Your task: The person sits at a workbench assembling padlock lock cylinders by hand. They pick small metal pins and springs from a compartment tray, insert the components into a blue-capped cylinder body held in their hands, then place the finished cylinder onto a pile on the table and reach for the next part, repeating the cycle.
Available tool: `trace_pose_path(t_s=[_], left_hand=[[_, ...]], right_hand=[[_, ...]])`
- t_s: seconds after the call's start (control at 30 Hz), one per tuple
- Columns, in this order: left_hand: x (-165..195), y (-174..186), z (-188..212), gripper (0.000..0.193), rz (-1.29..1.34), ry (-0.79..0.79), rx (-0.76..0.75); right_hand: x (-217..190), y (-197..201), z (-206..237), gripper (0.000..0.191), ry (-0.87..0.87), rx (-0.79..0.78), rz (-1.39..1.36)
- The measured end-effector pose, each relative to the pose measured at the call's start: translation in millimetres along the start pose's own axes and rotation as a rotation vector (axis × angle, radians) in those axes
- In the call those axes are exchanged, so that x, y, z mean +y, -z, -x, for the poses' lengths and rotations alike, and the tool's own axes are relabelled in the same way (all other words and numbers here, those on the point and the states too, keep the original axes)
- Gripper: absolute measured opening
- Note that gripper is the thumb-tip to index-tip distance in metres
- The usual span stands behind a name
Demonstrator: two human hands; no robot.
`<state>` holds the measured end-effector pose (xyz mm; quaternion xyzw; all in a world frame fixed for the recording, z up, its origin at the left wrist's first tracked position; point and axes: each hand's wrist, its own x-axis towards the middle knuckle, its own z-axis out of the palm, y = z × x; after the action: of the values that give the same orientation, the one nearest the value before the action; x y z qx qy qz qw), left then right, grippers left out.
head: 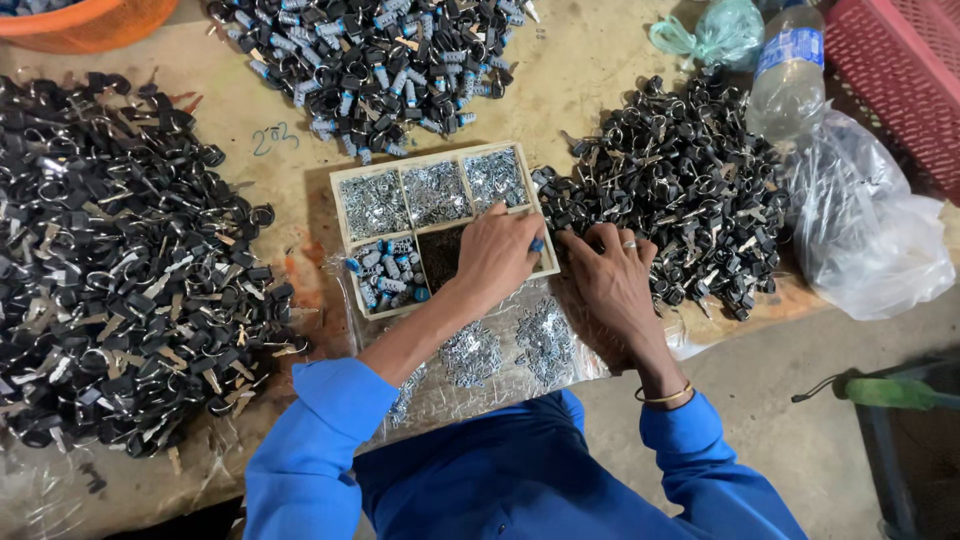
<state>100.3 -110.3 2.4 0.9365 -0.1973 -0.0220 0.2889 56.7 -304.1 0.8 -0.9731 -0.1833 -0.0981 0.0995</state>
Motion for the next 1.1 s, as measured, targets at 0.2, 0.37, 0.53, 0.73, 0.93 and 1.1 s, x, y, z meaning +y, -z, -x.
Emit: trace_pose_path(t_s=[0.2,0.37,0.53,0.73,0.93,1.1], left_hand=[[-6.1,17.4,27.0,0.011,0.183,-0.08,0.193],[-17.1,46.1,67.6,0.023,0.346,-0.015,0.207],[-29.4,59.8,105.8,0.029,0.582,0.122,0.222],[-43.1,45.1,120.6,0.021,0.773,0.19,0.351],[-54.3,29.0,116.7,0.023,0.725,0.12,0.413],[-51.4,25.9,119.4,0.026,0.785,0.142,0.437]], right_hand=[[12.8,1.6,-1.4,0.014,-0.086,-0.052,-0.127],[29.1,-5.0,12.0,0.013,-0.278,-0.016,-0.62],[29.9,-5.7,44.9,0.024,-0.414,0.014,-1.005],[-20.5,-7.1,42.3,0.021,-0.166,-0.073,-0.776],[-55.6,-0.1,22.6,0.026,0.175,0.111,-0.272],[-62.6,10.5,17.0,0.026,0.044,-0.026,-0.318]])
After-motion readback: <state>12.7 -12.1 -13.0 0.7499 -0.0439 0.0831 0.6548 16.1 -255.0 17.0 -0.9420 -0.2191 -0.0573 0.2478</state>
